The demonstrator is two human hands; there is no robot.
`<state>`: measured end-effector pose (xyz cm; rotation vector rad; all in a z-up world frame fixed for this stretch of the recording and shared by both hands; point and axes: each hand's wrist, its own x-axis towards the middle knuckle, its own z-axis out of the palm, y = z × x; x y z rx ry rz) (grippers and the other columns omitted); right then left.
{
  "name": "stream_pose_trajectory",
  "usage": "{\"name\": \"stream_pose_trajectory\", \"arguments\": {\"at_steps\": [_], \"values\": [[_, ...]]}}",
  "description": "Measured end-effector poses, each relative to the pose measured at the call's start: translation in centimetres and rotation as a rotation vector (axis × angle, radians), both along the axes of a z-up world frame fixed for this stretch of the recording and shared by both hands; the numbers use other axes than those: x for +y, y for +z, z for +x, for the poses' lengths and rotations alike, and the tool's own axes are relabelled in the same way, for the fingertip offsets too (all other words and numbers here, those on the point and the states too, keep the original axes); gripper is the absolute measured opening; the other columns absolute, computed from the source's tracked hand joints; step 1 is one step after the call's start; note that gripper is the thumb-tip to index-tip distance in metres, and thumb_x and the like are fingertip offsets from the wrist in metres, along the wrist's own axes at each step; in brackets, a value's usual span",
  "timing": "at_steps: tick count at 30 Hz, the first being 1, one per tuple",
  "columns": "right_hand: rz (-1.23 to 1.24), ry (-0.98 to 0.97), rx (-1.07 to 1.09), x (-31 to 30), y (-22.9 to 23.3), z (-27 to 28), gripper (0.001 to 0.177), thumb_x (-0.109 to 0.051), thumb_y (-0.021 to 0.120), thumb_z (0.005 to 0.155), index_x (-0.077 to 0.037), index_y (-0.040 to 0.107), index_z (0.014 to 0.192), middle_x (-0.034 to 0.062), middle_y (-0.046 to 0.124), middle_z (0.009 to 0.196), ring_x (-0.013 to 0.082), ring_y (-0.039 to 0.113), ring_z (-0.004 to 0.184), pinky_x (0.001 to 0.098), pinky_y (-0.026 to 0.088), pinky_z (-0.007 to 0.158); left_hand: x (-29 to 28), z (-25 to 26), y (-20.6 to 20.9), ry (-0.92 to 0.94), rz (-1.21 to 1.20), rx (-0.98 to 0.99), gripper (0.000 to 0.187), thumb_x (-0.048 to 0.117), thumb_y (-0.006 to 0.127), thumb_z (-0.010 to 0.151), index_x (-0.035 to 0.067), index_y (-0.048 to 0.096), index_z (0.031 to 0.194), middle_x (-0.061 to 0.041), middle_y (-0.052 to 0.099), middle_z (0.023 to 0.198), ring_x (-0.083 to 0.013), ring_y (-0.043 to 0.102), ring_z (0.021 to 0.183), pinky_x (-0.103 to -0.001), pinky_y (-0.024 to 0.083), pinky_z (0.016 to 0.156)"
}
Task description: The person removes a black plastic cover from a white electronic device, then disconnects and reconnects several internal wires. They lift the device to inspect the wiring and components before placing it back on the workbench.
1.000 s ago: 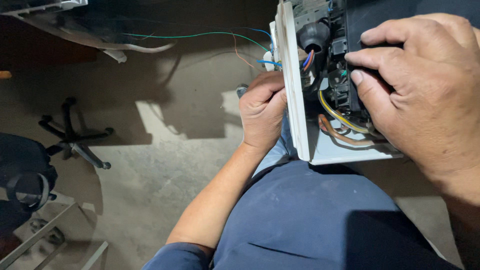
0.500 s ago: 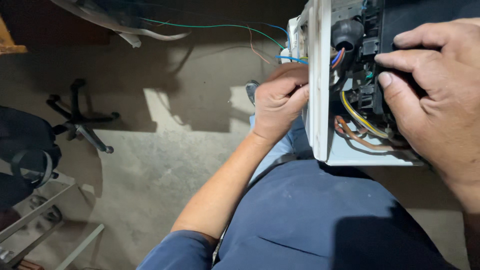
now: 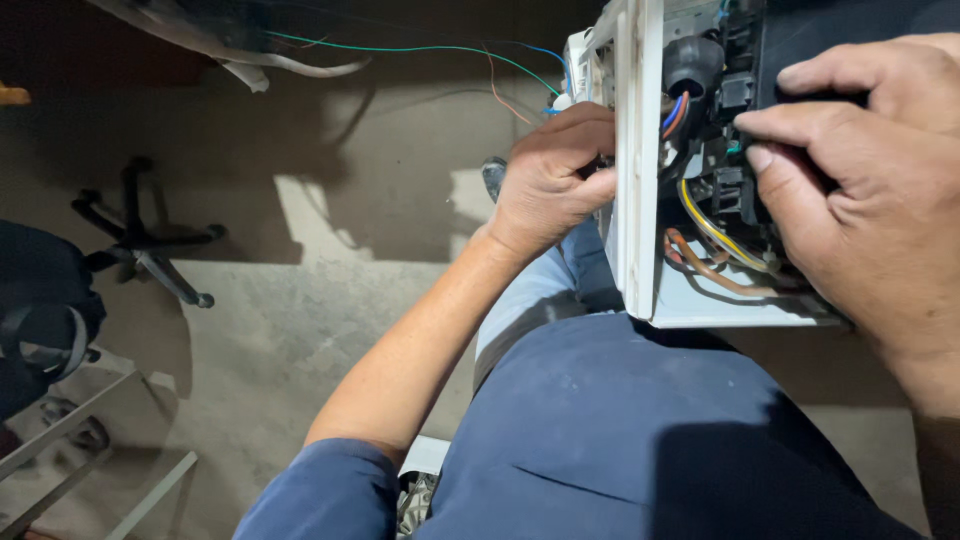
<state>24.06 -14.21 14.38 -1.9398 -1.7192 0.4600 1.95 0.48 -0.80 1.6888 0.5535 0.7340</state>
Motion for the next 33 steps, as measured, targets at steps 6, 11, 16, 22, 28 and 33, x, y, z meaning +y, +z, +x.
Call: {"name": "stream_pose_trajectory", "arguments": {"at_steps": [6,11,16,22,28,33], "values": [[-0.144,0.048,-0.436,2.1,1.0,-2.9,0.014,-0.038,0.096,0.11,-0.037,0.094,0.124,-0.0027,0.086,0.152,0.0361,0.075,0.138,0.0584,0.05,0.12,0.2,-0.4,-0.7,-0.048,-0.012,-0.016,0.013,0.016,0.087,0.106,0.007,0.084,0.114,-0.01,0.079,0.115,-0.0242,0.078,0.107,-0.036,0.063,0.101],[-0.083,0.002,-0.453,3.8,-0.4,-4.4,0.015,-0.042,0.107,0.117,-0.032,0.097,0.112,-0.0101,0.083,0.124,0.0316,0.075,0.121,0.0554,0.049,0.116,-0.1,-0.6,-0.6,-0.03,-0.111,-0.025,0.014,0.015,0.091,0.103,0.011,0.083,0.114,-0.007,0.077,0.12,-0.0211,0.078,0.112,-0.034,0.063,0.106],[-0.004,0.004,-0.429,3.7,-1.2,-4.8,0.026,-0.027,0.113,0.121,-0.023,0.094,0.103,-0.0067,0.083,0.116,0.032,0.075,0.113,0.0554,0.051,0.114,0.3,-0.7,-0.9,-0.064,-0.076,-0.063,0.019,0.025,0.09,0.106,0.01,0.083,0.117,-0.007,0.078,0.125,-0.0238,0.08,0.114,-0.038,0.063,0.106],[-0.004,-0.074,-0.412,3.6,-1.6,-5.7,0.03,-0.018,0.108,0.116,-0.018,0.088,0.093,-0.0046,0.076,0.111,0.0336,0.07,0.113,0.0557,0.05,0.123,0.3,-0.2,0.1,-0.104,-0.255,-0.126,0.015,0.009,0.088,0.097,0.011,0.074,0.102,-0.001,0.067,0.108,-0.0174,0.066,0.101,-0.032,0.054,0.094],[-0.052,-0.094,-0.452,3.6,-1.8,-5.9,0.017,-0.019,0.104,0.111,-0.019,0.09,0.101,-0.0049,0.075,0.112,0.033,0.069,0.116,0.0572,0.051,0.126,0.0,-0.1,0.7,-0.058,-0.235,-0.033,0.019,0.005,0.084,0.094,0.019,0.075,0.104,0.004,0.067,0.109,-0.0155,0.067,0.105,-0.031,0.053,0.097],[-0.042,-0.086,-0.459,3.9,-1.6,-5.9,0.011,-0.016,0.101,0.106,-0.016,0.09,0.104,-0.0036,0.077,0.116,0.0324,0.07,0.119,0.0571,0.049,0.126,-0.2,0.0,2.0,0.0,-0.328,0.051,0.019,0.003,0.083,0.093,0.019,0.075,0.097,0.007,0.071,0.104,-0.0118,0.065,0.102,-0.028,0.053,0.097]]}}
